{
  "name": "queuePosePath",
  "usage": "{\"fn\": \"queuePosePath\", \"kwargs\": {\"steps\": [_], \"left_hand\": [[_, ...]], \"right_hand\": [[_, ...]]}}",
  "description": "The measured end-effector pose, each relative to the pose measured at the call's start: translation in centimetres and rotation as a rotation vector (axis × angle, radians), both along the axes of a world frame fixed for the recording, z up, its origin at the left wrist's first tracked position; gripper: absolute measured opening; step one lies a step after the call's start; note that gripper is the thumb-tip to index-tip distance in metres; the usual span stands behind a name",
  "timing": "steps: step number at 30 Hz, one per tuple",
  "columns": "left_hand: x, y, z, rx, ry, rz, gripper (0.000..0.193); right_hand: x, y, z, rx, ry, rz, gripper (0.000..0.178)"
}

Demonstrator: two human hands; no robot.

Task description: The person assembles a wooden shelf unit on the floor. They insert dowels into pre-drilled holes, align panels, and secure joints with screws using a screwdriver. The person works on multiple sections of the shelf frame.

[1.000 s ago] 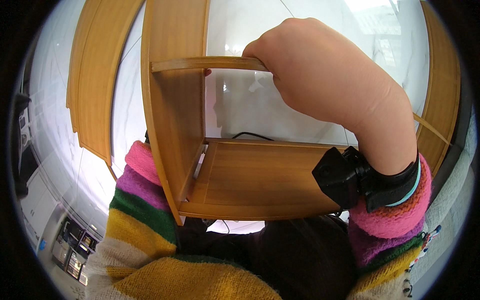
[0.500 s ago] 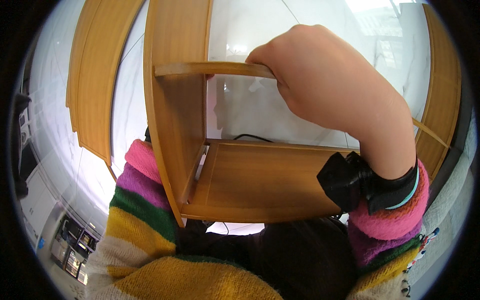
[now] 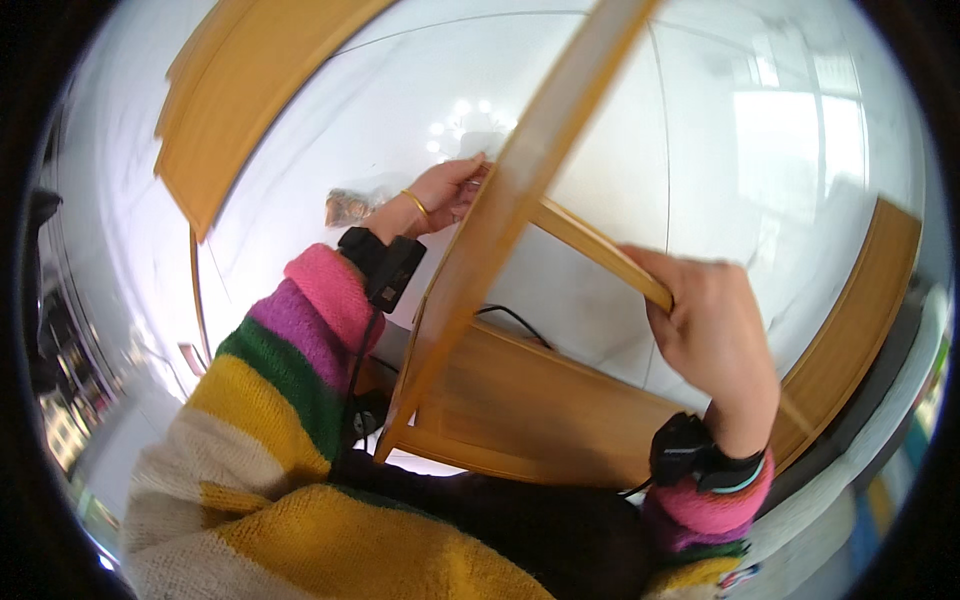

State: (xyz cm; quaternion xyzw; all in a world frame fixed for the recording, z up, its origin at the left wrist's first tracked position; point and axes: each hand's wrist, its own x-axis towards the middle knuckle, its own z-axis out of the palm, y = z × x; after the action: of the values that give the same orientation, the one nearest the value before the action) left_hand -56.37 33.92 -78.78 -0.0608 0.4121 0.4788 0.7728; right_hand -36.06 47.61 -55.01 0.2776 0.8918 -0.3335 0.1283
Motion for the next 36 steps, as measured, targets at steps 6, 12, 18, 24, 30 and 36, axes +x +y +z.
{"fn": "queuePosePath", "kwargs": {"steps": [6, 12, 18, 24, 30, 36], "left_hand": [[1.1, 0.4, -1.2, -0.047, 0.009, -0.031, 0.031], [-0.2, 0.8, -1.2, -0.043, -0.015, -0.128, 0.024], [0.0, 1.4, 1.0, -0.204, -0.091, 0.028, 0.019], [0.1, -0.2, 2.7, -0.074, -0.268, -0.010, 0.022], [1.7, -1.7, 3.8, 0.433, -0.067, 0.063, 0.023], [1.0, -1.1, 3.4, 0.042, -0.364, -0.023, 0.020]], "right_hand": [[0.0, 1.0, 1.4, -0.215, -0.173, -0.103, 0.033], [-4.4, -0.6, 4.8, 0.147, 0.244, -0.077, 0.031], [-13.6, -2.9, 9.2, 0.110, -0.020, 0.486, 0.026], [-19.4, -0.5, 11.5, 0.543, 0.050, 0.741, 0.018], [-21.7, -4.8, 0.8, 0.079, -0.681, 1.006, 0.016], [-18.0, -7.6, -6.2, 0.021, -0.788, 1.026, 0.016]]}}
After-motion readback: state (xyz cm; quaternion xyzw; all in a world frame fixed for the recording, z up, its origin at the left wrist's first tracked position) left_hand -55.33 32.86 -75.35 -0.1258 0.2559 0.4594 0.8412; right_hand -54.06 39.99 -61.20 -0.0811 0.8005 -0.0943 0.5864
